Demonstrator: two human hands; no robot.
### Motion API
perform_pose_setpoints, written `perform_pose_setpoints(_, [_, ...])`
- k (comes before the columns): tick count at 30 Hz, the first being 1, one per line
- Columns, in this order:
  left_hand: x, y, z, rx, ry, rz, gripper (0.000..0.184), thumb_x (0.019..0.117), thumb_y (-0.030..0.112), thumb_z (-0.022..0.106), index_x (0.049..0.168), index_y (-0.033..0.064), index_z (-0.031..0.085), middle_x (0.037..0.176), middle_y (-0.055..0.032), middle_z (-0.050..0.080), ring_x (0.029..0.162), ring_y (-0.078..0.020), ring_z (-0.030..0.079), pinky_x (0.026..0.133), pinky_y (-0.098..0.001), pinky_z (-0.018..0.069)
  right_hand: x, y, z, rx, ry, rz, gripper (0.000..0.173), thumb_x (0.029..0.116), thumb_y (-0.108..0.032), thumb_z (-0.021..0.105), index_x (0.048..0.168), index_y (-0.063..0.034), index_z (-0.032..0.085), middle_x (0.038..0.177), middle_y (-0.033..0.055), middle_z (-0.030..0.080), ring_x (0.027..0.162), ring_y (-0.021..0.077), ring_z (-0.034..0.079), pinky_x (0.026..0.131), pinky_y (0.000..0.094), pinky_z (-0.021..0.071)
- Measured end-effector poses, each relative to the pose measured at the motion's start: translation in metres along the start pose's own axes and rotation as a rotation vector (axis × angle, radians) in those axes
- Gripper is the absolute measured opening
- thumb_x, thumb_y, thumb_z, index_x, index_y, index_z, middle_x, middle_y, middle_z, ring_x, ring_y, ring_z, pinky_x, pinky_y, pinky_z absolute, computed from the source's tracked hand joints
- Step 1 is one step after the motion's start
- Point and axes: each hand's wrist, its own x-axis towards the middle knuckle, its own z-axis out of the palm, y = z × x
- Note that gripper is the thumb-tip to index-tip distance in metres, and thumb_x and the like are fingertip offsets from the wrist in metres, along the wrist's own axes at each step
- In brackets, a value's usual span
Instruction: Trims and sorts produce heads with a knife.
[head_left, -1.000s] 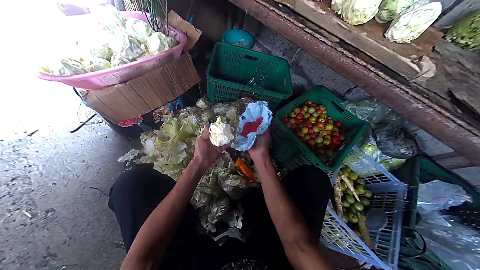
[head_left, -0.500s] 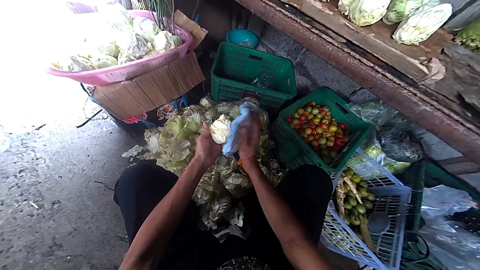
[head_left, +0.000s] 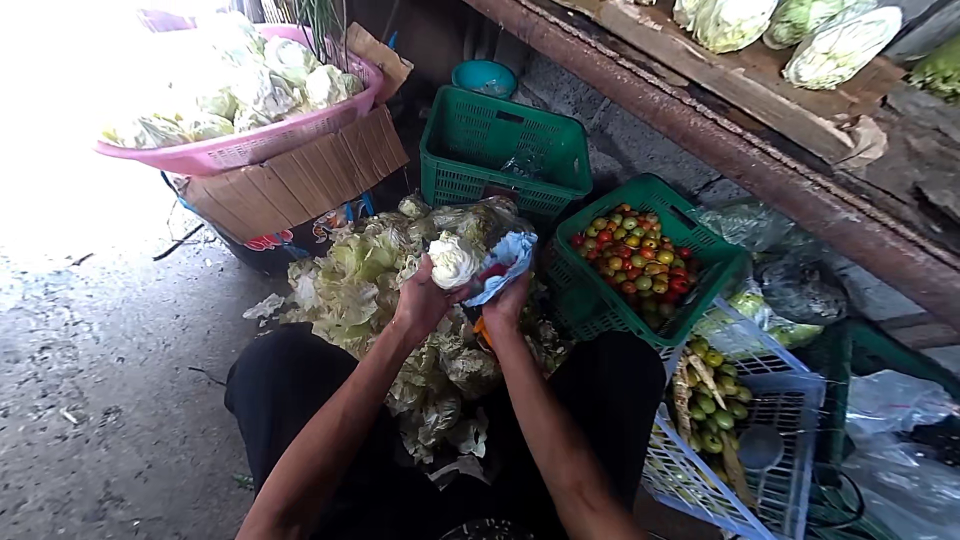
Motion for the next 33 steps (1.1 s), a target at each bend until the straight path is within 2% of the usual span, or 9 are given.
perform_pose_setpoints(2, [0.003,-0.006,-0.002,0.386,-0.022,0.058,0.053,0.111,0.045,0.028,0.15,0.0114,0.04,0.134,-0.0116,0.062,0.116,-0.022,0.064,0.097,-0.0405,0.0544,-0.003,0.019,-0.006,-0.032,-0.042,0.101,0.067,0.0985,-0.075,0.027,0.139,-0.0268,0.051,0.113,0.0024,0.067,0.097,0.0167,0.067,0.078,0.041,0.0589])
perform_pose_setpoints(6, [0.008,-0.013,-0.01,0.81,0.054,0.226,0.054,0.105,0.032,0.057,0.153,0.0117,0.042,0.139,-0.022,0.051,0.104,-0.029,0.064,0.088,-0.0462,0.0556,-0.002,0.028,-0.007,-0.128,-0.027,-0.017,0.046,0.1082,-0.044,0.039,0.143,-0.0148,0.05,0.125,0.0105,0.064,0.109,0.0216,0.064,0.089,0.0446,0.0565])
perform_pose_setpoints(11, [0.008,-0.02,-0.012,0.617,-0.088,0.283,0.05,0.1033,0.023,0.059,0.15,0.0129,0.042,0.124,-0.0086,0.065,0.102,-0.0166,0.067,0.089,-0.0376,0.0558,-0.01,0.014,0.001,-0.456,-0.012,-0.432,0.031,0.1083,-0.017,0.046,0.128,-0.002,0.065,0.123,0.01,0.068,0.11,0.013,0.065,0.097,0.0341,0.0539])
perform_pose_setpoints(15, [0.005,-0.002,-0.009,0.314,-0.068,0.286,0.051,0.1008,0.008,0.06,0.147,0.0115,0.038,0.124,-0.0119,0.065,0.099,-0.024,0.071,0.089,-0.0416,0.0609,-0.007,-0.015,0.0,-0.218,-0.1,-0.153,0.037,0.1105,-0.033,0.032,0.135,-0.0139,0.052,0.113,0.0017,0.065,0.1,0.0095,0.064,0.085,0.0337,0.0567])
perform_pose_setpoints(18, [0.002,-0.002,-0.006,0.32,-0.08,0.308,0.044,0.1027,0.008,0.056,0.143,0.0105,0.04,0.117,-0.0094,0.067,0.096,-0.02,0.072,0.088,-0.0392,0.0609,-0.002,-0.02,0.002,-0.504,-0.269,-0.472,0.041,0.1056,-0.016,0.043,0.142,0.0019,0.047,0.132,0.0124,0.06,0.115,0.0133,0.06,0.097,0.0332,0.0521])
perform_pose_setpoints(22, [0.001,-0.013,-0.015,0.504,-0.122,0.35,0.039,0.0981,0.002,0.051,0.135,0.0097,0.043,0.104,-0.0019,0.07,0.093,-0.0095,0.069,0.086,-0.0333,0.0573,0.0,-0.006,0.004,-0.953,-0.328,-0.941,0.03,0.0992,-0.022,0.061,0.107,0.0029,0.074,0.125,0.0265,0.065,0.117,0.0336,0.065,0.098,0.0421,0.0542])
perform_pose_setpoints(26, [0.0,-0.013,-0.02,0.544,-0.116,0.329,0.043,0.1034,0.01,0.051,0.144,0.0065,0.038,0.115,-0.009,0.069,0.098,-0.0155,0.07,0.09,-0.0359,0.0578,-0.002,-0.028,0.006,-0.499,-0.343,-0.299,0.034,0.1065,-0.019,0.045,0.116,0.0051,0.067,0.124,0.0113,0.066,0.113,0.0152,0.063,0.097,0.0346,0.0529])
perform_pose_setpoints(28, [-0.001,-0.009,-0.018,0.514,-0.124,0.34,0.047,0.1048,0.014,0.05,0.148,0.0077,0.034,0.122,-0.0114,0.067,0.1,-0.0206,0.072,0.092,-0.0399,0.0595,0.005,-0.035,0.003,-0.119,-0.162,-0.009,0.04,0.1097,-0.04,0.034,0.124,-0.0118,0.059,0.113,0.0018,0.069,0.104,0.0113,0.066,0.088,0.0339,0.0569])
perform_pose_setpoints(33, [-0.001,-0.001,-0.017,0.789,-0.224,0.41,0.056,0.1026,0.022,0.058,0.156,0.0203,0.04,0.147,-0.0079,0.053,0.121,-0.0202,0.062,0.098,-0.0412,0.055,0.0,-0.029,-0.007,-0.141,-0.367,0.162,0.039,0.1058,-0.043,0.041,0.129,-0.0173,0.058,0.103,-0.0006,0.07,0.088,0.007,0.068,0.074,0.0282,0.0595])
